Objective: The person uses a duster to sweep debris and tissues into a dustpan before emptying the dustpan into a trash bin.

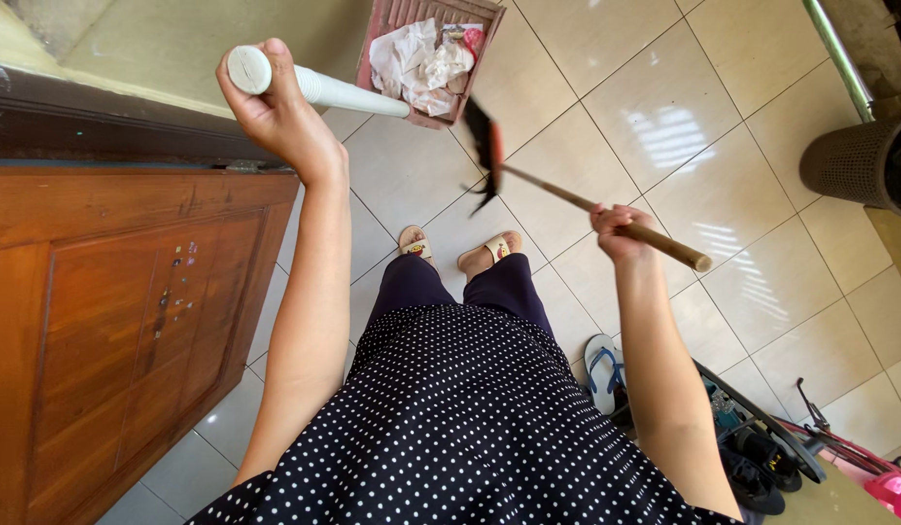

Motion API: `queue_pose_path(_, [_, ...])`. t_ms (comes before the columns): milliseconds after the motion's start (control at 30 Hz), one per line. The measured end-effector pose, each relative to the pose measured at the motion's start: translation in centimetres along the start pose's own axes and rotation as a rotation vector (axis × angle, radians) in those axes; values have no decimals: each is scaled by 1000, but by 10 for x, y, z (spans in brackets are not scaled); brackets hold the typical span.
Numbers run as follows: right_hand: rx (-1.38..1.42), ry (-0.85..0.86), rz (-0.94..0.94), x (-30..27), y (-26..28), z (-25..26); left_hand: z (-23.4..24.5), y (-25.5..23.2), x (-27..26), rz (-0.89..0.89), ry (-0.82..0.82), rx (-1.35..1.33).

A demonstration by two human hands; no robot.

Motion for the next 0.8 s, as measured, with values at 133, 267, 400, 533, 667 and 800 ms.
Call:
queue_pose_path(133, [-100,44,156,11,-2,-6,21,-3,12,-6,-3,-9])
queue_pose_path(267, [-334,146,227,45,-78,-16,38,-12,20,-15,-6,22])
queue_pose_path(400, [-303,47,45,26,-187,-13,53,-21,22,-27,28,-5])
queue_pose_path(533, [-254,115,-145,-42,-244,-14,66,-25,22,-10,22,48])
queue_pose_path(667, [-210,87,-282,-71,-271,-13,75,-28,19,-7,35,-2])
queue_pose_path(800, [-175,84,-352,-39,-283,11,91,-37,20,-19,64,-13])
Point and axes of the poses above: each hand's wrist, its own x-axis towards the middle knuckle, its own z-axis out of the back of the hand, y = z × x, the point moved 4 cm from there along x, towards the middle knuckle, and after that the axes turned 3 degrees about y, right-handed, at the moved point
